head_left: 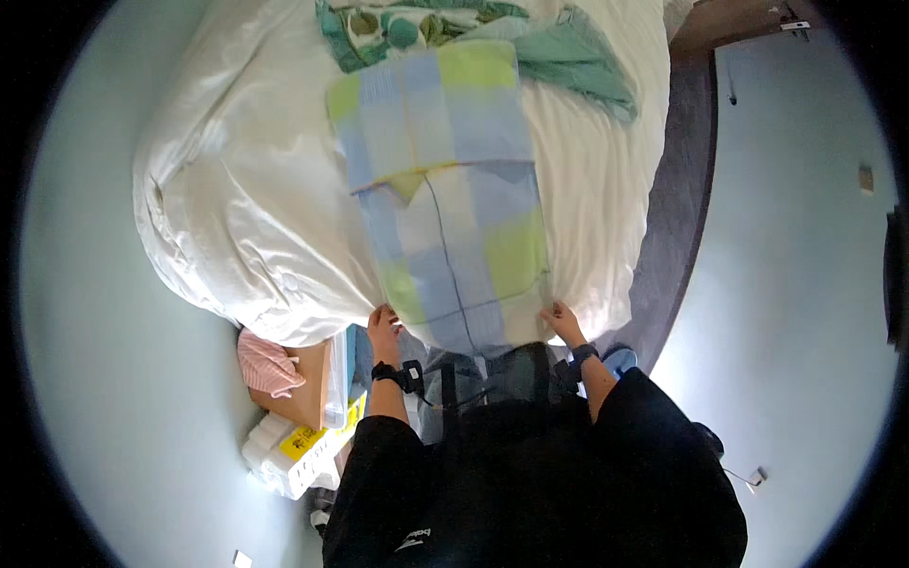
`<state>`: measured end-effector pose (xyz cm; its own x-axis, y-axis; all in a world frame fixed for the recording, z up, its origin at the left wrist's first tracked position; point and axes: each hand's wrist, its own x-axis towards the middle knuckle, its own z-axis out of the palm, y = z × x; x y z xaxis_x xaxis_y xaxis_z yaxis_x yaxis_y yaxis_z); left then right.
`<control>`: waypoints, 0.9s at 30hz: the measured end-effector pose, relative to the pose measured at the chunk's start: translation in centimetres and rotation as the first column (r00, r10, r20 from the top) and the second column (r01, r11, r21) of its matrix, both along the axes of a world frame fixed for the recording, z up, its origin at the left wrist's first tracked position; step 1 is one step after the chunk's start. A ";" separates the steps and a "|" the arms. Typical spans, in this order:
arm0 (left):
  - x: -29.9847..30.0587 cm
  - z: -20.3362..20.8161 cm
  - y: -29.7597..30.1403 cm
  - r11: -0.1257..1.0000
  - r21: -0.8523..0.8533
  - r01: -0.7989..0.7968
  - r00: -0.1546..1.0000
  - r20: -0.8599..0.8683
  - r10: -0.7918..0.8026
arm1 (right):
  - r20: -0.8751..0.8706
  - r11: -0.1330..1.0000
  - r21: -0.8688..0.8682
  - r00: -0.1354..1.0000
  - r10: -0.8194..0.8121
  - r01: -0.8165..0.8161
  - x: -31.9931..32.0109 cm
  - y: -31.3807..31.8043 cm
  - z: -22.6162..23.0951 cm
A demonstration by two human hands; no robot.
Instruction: The person folds a blue and green checkered pillowcase, a white towel, and a green floral pillowcase by hand on a bed.
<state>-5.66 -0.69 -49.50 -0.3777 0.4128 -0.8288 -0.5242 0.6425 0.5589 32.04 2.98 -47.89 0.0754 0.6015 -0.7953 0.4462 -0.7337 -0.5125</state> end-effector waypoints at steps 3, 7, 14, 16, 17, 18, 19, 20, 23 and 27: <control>1.9 -2.2 -5.6 0.996 0.045 0.075 0.993 0.088 -0.079 | 0.037 0.999 -0.029 0.999 0.013 -0.011 1.7 -3.6 0.4; 4.6 -2.7 -6.2 0.928 -0.175 0.328 0.943 0.127 -0.309 | -0.029 0.995 -0.095 1.000 0.012 -0.015 4.3 -5.9 -0.8; 6.3 -4.0 -6.0 0.928 -0.109 0.357 0.931 0.126 -0.343 | -0.098 0.950 0.000 0.946 -0.309 0.311 1.1 -5.6 9.1; 6.1 -4.4 -6.7 0.864 -0.149 0.481 0.876 0.062 -0.478 | -0.098 0.927 0.056 0.926 -0.366 0.372 0.8 -5.1 10.2; 6.2 -3.8 -7.2 0.865 -0.136 0.482 0.876 0.058 -0.479 | -0.103 0.876 0.068 0.876 -0.470 0.478 1.1 -5.4 10.1; 6.1 -2.1 -7.2 0.874 -0.071 0.481 0.876 0.063 -0.478 | -0.115 0.812 0.078 0.814 -0.570 0.579 1.6 -5.3 10.2; 5.9 -0.2 -7.3 0.878 -0.008 0.479 0.876 0.065 -0.477 | -0.131 0.736 0.083 0.739 -0.661 0.672 2.1 -5.3 10.3; 5.1 1.7 -8.3 0.896 0.004 0.445 0.886 0.144 -0.441 | -0.302 0.776 0.188 0.788 -0.537 0.601 3.1 -6.1 9.9; 3.4 5.9 -10.1 0.979 0.145 0.143 0.951 0.253 -0.177 | -0.098 0.936 0.144 0.946 -0.309 0.321 4.8 -6.2 9.8; 1.1 8.0 -12.4 0.951 0.010 0.309 0.937 0.167 -0.306 | -0.083 0.971 0.112 0.975 -0.205 0.213 4.6 -7.0 9.7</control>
